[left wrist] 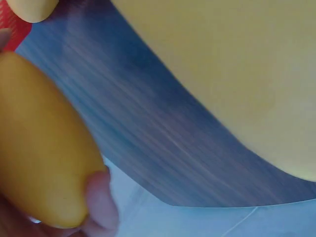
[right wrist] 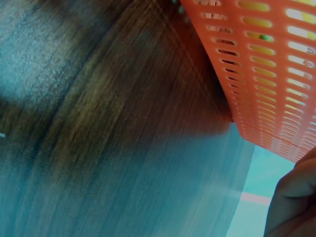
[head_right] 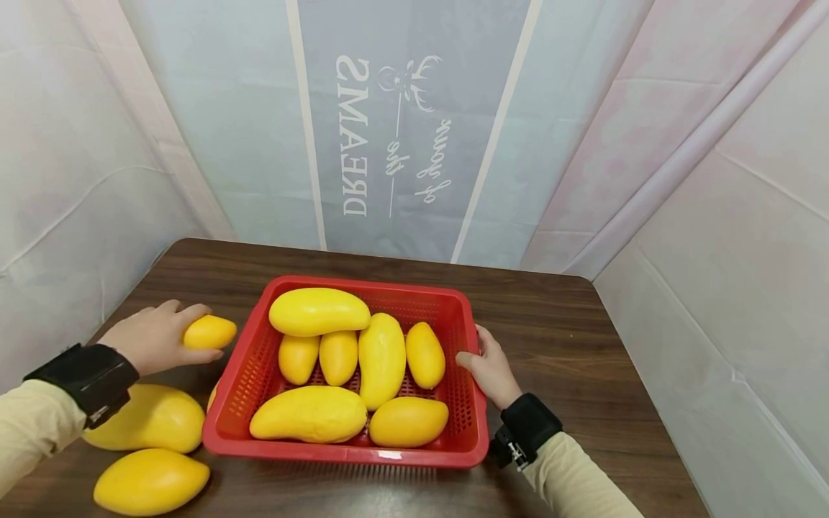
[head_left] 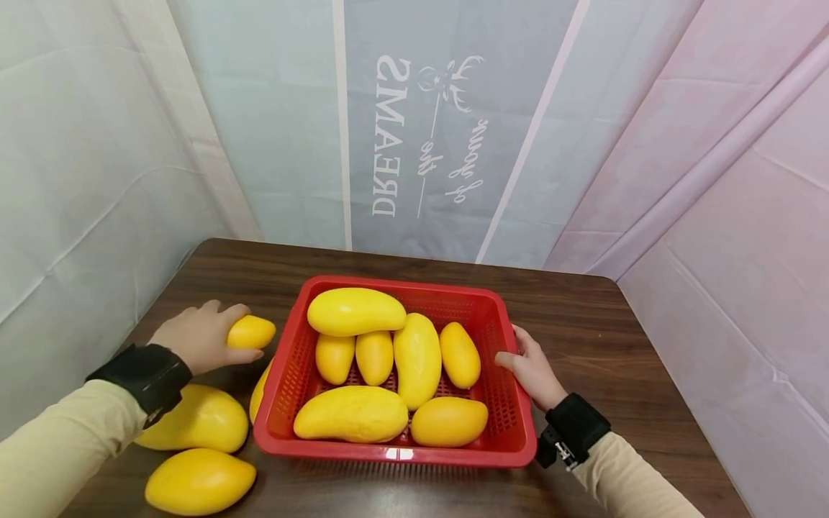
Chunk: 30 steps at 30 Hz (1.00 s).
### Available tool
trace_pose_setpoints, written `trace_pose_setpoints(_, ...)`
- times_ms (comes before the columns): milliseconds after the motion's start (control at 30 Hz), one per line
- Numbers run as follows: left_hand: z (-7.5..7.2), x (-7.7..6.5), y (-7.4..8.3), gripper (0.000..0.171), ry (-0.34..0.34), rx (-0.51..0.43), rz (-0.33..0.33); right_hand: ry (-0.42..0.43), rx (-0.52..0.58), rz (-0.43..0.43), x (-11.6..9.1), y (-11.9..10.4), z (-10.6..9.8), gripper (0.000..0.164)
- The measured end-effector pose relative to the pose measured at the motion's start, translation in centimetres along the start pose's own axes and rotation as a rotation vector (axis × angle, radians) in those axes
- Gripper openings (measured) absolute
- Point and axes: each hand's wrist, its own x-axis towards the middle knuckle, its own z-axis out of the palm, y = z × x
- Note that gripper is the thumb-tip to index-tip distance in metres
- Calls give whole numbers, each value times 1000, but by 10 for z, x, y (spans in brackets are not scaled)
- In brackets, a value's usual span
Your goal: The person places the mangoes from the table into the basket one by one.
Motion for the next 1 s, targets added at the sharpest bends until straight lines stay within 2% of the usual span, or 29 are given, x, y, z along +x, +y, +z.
trace_pose_setpoints(300,-7,-1,6,81,122,0,23,2,-2,-4,0,-1,0,66)
trace_pose_setpoints(600,-12,-4,15,83,172,-13,29,-3,2,-5,0,0,0,65)
trace_pose_setpoints(833,-20,-4,29,86,181,-29,52,-7,8,-5,0,0,0,65)
trace_pose_setpoints(1000,-22,-4,43,82,185,-37,91,-9,11,-6,0,0,0,66)
